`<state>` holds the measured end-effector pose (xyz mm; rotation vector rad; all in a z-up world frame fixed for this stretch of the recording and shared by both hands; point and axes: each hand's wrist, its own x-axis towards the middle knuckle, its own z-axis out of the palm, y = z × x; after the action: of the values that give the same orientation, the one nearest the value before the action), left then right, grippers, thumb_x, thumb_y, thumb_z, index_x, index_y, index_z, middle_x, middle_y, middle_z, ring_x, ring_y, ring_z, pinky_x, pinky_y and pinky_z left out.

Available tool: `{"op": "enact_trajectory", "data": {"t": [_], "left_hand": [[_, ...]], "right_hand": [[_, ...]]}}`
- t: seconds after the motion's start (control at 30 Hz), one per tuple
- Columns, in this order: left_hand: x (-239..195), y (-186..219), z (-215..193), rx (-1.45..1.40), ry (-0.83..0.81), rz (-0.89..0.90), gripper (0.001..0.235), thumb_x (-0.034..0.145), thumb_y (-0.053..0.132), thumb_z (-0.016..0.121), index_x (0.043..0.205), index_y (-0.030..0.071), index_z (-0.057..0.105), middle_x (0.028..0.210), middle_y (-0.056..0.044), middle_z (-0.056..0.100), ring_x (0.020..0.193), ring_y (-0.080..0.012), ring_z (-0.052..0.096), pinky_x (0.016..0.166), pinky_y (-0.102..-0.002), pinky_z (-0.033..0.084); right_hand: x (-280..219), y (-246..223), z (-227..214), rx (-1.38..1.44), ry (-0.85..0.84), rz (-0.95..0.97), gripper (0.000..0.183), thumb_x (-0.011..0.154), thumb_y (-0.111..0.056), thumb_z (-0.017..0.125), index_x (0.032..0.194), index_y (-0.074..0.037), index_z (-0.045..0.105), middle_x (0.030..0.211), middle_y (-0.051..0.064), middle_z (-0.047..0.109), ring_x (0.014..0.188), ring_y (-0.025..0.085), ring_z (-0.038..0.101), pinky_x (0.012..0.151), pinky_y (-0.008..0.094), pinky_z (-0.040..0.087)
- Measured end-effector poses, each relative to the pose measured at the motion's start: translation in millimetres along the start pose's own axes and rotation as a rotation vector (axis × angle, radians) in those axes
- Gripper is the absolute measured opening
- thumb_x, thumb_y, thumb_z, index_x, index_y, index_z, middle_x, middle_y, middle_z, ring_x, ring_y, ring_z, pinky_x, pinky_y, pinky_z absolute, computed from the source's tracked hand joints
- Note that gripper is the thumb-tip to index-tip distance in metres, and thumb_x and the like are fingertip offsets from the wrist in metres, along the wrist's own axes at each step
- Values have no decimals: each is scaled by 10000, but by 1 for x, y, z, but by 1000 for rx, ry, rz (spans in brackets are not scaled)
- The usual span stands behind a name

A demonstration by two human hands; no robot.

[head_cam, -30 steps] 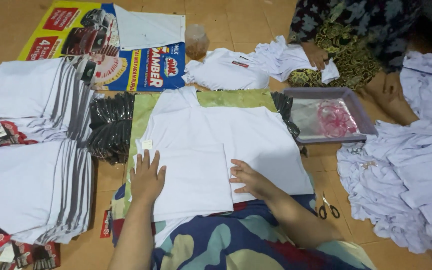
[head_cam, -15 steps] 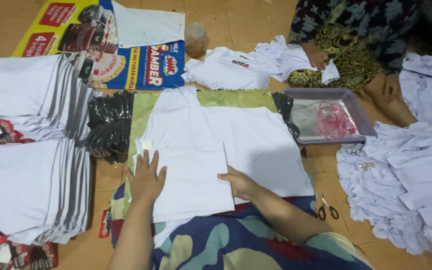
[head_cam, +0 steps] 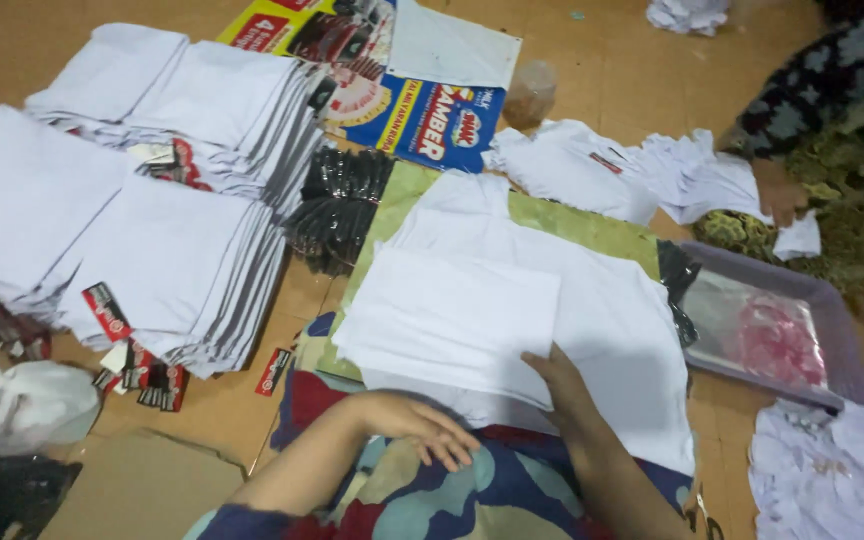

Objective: The person places a cardboard template on a white t-shirt and uses scissors to cut the fabric along the template's edges. They then remove the template, fold the t-shirt, and repeat the process with another t-shirt.

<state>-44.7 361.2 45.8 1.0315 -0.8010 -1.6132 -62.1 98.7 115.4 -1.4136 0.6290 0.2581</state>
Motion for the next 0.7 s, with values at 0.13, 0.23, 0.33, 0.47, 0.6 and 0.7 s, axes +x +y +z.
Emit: {"op": "enact_trajectory", "data": {"t": [0.13,0.23,0.33,0.47,0.6,0.7], "left_hand": [[17,-23,-37,-543,518,277,391,1030,161,530,1302,-117,568,1380,-203,649,1086,-342,715,705,-260,593],[11,-15,-61,-736,647,462,421,1015,234,545,1299,-73,596,1322,-189,665,1084,-341,700,774,-303,565],[4,-3,-86,-1023,818,743,468,992,343,566,1296,-5,636,1235,-166,690,1082,-340,678,878,-369,524],[10,-8,-97,-1316,893,1083,484,956,391,608,1313,70,672,1182,-129,715,1101,-321,656,999,-427,487],[13,-10,-81,-1335,681,1028,545,924,346,628,1364,23,625,1280,-167,679,1200,-356,623,1106,-461,442],[15,-11,-82,-1193,920,1170,668,904,139,601,1552,213,461,1511,-84,530,1288,-273,550,1055,-389,443]], "right_hand": [[-21,-21,1,9,10,21,639,828,-215,685,1456,-170,575,1268,90,680,1063,293,641,818,397,491],[-40,-28,-2,-2,139,-29,743,807,-172,651,1527,-82,489,1458,105,584,1285,309,571,1082,387,439],[-19,-7,-30,24,18,-147,574,854,-100,626,1418,-5,574,1307,174,654,1138,340,625,983,399,469],[-8,-1,-42,52,57,-93,758,823,-70,574,1564,-61,415,1431,186,556,1229,399,543,1030,464,425],[-7,1,-45,30,80,-122,681,843,-11,549,1519,-48,475,1408,189,576,1240,367,549,1086,442,416],[19,20,-64,57,25,-99,694,850,1,543,1535,-30,431,1422,214,552,1224,402,537,1066,478,410]]}}
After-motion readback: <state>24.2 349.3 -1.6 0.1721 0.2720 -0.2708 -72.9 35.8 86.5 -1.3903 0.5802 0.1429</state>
